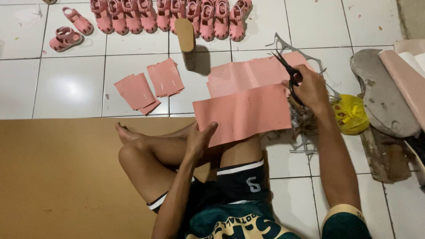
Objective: The person sits on the floor and uses scissors to cut rectangular pieces from a pink sheet of material. The cut pieces are placed in a stack on the floor next to rows of pink sandals.
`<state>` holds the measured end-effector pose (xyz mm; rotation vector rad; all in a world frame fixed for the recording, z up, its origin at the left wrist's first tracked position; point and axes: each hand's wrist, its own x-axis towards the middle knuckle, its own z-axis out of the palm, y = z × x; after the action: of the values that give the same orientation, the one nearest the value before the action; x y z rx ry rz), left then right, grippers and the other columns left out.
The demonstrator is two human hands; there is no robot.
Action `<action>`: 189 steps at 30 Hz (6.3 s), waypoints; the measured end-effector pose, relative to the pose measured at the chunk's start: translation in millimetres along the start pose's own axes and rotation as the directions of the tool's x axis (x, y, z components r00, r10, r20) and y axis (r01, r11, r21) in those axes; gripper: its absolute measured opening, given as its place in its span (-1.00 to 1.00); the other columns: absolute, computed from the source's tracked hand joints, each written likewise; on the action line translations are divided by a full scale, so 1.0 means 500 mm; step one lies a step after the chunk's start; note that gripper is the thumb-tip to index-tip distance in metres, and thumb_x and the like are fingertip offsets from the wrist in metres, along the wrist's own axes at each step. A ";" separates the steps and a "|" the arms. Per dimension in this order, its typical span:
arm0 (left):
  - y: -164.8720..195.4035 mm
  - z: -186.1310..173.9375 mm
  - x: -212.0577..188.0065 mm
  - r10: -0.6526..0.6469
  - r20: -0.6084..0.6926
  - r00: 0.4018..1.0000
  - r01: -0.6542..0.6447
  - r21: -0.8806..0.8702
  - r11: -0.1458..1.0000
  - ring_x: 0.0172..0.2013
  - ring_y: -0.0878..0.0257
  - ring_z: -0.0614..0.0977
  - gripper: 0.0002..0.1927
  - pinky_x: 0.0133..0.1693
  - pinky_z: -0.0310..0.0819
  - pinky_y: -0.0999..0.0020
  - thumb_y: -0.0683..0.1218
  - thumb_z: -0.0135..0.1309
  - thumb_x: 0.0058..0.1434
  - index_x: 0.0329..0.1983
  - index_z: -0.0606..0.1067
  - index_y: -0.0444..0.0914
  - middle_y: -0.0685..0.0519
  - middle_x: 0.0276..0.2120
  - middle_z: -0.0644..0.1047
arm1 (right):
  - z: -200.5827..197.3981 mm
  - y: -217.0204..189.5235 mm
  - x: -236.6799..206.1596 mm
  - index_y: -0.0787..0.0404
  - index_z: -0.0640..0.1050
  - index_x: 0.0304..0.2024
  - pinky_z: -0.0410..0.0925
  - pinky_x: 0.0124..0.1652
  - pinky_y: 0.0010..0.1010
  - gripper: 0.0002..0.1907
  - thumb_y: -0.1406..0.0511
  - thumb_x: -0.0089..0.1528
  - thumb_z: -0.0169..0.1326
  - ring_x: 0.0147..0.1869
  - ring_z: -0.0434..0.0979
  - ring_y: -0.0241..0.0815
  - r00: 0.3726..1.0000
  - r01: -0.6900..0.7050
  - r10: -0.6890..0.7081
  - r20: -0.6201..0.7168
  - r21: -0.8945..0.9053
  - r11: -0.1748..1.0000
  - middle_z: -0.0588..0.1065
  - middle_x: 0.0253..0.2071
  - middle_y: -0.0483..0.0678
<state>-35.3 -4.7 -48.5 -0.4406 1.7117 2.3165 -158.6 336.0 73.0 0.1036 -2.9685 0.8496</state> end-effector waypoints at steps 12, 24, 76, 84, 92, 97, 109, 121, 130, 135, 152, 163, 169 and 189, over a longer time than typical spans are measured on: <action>-0.075 -0.074 0.014 -0.125 0.186 0.975 0.171 -0.256 0.951 0.02 0.14 0.58 -0.45 0.06 0.53 0.27 -0.34 0.14 0.20 0.27 0.33 -0.36 -0.12 0.04 0.53 | 0.291 -0.139 -0.480 0.30 0.57 -0.05 0.36 -0.59 -0.52 -0.48 -0.01 0.33 -0.08 -0.63 0.43 -0.35 0.838 -0.450 0.112 0.533 0.562 0.694 0.49 -0.54 -0.14; -0.024 -0.047 -0.042 0.011 0.233 0.972 0.075 -0.358 0.931 0.13 0.19 0.56 -0.45 0.17 0.50 0.30 -0.37 0.08 0.23 0.30 0.30 -0.40 -0.10 0.13 0.49 | 0.335 -0.167 -0.461 0.26 0.56 0.06 0.39 -0.44 -0.52 -0.38 -0.10 0.36 -0.16 -0.47 0.47 -0.37 0.885 -0.379 0.066 0.460 0.633 0.675 0.43 -0.46 -0.14; 0.027 -0.075 0.011 -0.045 0.129 0.991 0.051 -0.038 0.998 -0.10 0.25 0.65 -0.53 -0.10 0.63 0.38 -0.26 0.21 0.20 0.17 0.40 -0.42 -0.09 -0.03 0.58 | 0.373 -0.191 -0.320 0.26 0.45 -0.44 0.28 -0.61 -0.52 -0.38 -0.16 0.31 -0.04 -0.63 0.36 -0.39 0.870 -0.388 0.056 0.491 0.607 0.693 0.35 -0.66 -0.18; 0.037 -0.079 -0.001 -0.066 0.129 0.989 0.073 -0.055 0.996 -0.10 0.24 0.65 -0.53 -0.10 0.64 0.36 -0.27 0.19 0.20 0.18 0.39 -0.41 -0.09 -0.03 0.58 | 0.380 -0.197 -0.313 0.21 0.49 -0.48 0.17 -0.71 -0.52 -0.44 -0.12 0.28 0.03 -0.74 0.28 -0.41 0.880 -0.387 0.065 0.470 0.632 0.671 0.29 -0.75 -0.22; 0.056 -0.083 -0.032 -0.052 0.196 0.979 0.096 -0.226 0.969 -0.06 0.24 0.65 -0.54 -0.01 0.64 0.37 -0.31 0.18 0.19 0.16 0.39 -0.42 -0.08 -0.01 0.58 | 0.373 -0.225 -0.287 0.22 0.49 -0.47 0.21 -0.71 -0.50 -0.46 -0.10 0.27 0.06 -0.74 0.27 -0.38 0.914 -0.318 0.047 0.403 0.639 0.700 0.22 -0.74 -0.22; 0.059 -0.103 -0.045 -0.082 0.195 0.977 0.102 -0.094 0.990 -0.13 0.26 0.63 -0.56 -0.10 0.61 0.38 -0.31 0.18 0.21 0.16 0.40 -0.41 -0.07 -0.06 0.58 | 0.367 -0.242 -0.274 0.26 0.45 -0.52 0.19 -0.68 -0.54 -0.36 -0.15 0.32 0.04 -0.72 0.27 -0.42 0.933 -0.215 -0.053 0.355 0.670 0.710 0.25 -0.73 -0.22; 0.025 -0.339 0.057 0.088 -0.482 0.872 -0.320 -0.425 0.847 0.00 0.24 0.58 -0.47 -0.07 0.59 0.35 -0.09 0.21 0.15 0.19 0.35 -0.22 0.09 -0.02 0.52 | 0.375 -0.184 -0.273 0.33 0.49 -0.11 0.18 -0.62 -0.58 -0.43 -0.07 0.41 -0.14 -0.62 0.29 -0.42 0.902 -0.367 -0.041 0.429 0.815 0.448 0.28 -0.59 -0.18; 0.146 -0.432 0.123 0.225 -0.594 0.773 -0.449 -0.261 0.854 -0.03 0.17 0.64 -0.32 -0.05 0.65 0.34 -0.12 0.22 0.21 0.35 0.27 -0.42 -0.07 0.03 0.54 | 0.398 -0.201 -0.281 0.33 0.49 -0.10 0.19 -0.60 -0.54 -0.48 -0.03 0.38 -0.08 -0.62 0.27 -0.39 0.896 -0.354 -0.064 0.440 0.793 0.495 0.29 -0.57 -0.16; 0.007 -0.357 0.208 0.594 -0.531 0.604 -0.300 0.539 0.787 0.10 -0.07 0.53 -0.24 0.09 0.42 0.10 0.00 0.31 0.20 0.29 0.27 -0.52 -0.31 0.08 0.48 | 0.411 -0.187 -0.282 0.34 0.50 -0.08 0.20 -0.60 -0.56 -0.45 -0.05 0.38 -0.09 -0.59 0.29 -0.41 0.906 -0.329 -0.067 0.419 0.793 0.512 0.29 -0.56 -0.17; -0.108 -0.143 0.135 0.267 -0.061 0.962 -0.152 0.694 0.704 0.00 -0.09 0.64 -0.31 0.05 0.52 0.08 0.23 0.25 0.19 0.11 0.48 -0.43 -0.28 -0.10 0.60 | 0.427 -0.153 -0.302 0.37 0.49 -0.06 0.22 -0.57 -0.55 -0.42 -0.07 0.38 -0.07 -0.58 0.31 -0.39 0.921 -0.297 -0.111 0.374 0.856 0.423 0.29 -0.55 -0.16; -0.113 0.029 0.043 -0.246 0.186 0.951 0.292 -0.282 0.914 -0.20 0.38 0.64 -0.72 -0.16 0.55 0.49 -0.10 0.13 0.23 -0.02 0.51 -0.30 0.10 -0.16 0.59 | 0.345 -0.064 -0.286 0.29 0.44 -0.03 0.11 -0.69 -0.56 -0.42 -0.11 0.39 -0.15 -0.70 0.20 -0.41 0.892 -0.433 0.218 0.395 0.886 0.167 0.24 -0.63 -0.20; -0.023 0.003 0.017 -0.105 0.118 0.987 0.110 -0.036 0.993 -0.19 0.39 0.65 -0.59 -0.15 0.57 0.52 -0.15 0.27 0.15 0.04 0.52 -0.41 0.05 -0.16 0.64 | 0.321 -0.089 -0.502 0.35 0.52 -0.13 0.25 -0.59 -0.55 -0.54 0.04 0.40 -0.06 -0.64 0.35 -0.36 0.875 -0.462 0.147 0.461 0.704 0.539 0.36 -0.59 -0.15; -0.033 0.012 -0.002 -0.048 0.097 0.994 0.053 -0.049 0.997 -0.41 0.33 0.52 -0.63 -0.43 0.38 0.44 -0.24 0.25 0.18 0.03 0.46 -0.44 -0.01 -0.29 0.56 | 0.320 -0.125 -0.532 0.31 0.53 -0.02 0.41 -0.46 -0.52 -0.51 0.02 0.39 -0.16 -0.49 0.45 -0.37 0.785 -0.586 0.114 0.609 0.669 0.457 0.41 -0.46 -0.14; 0.008 0.022 -0.044 0.036 0.122 0.992 -0.046 0.076 0.996 -0.38 0.38 0.56 -0.72 -0.35 0.47 0.47 -0.23 0.24 0.21 -0.06 0.49 -0.42 0.04 -0.31 0.59 | 0.331 -0.162 -0.471 0.34 0.58 -0.28 0.24 -0.67 -0.49 -0.47 -0.05 0.29 0.08 -0.68 0.32 -0.38 0.835 -0.542 0.294 0.466 0.604 0.584 0.35 -0.67 -0.16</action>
<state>-17.7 4.7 -33.9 -0.2479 1.7616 2.2446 77.4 191.2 -40.8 -0.5319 -2.7200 2.2402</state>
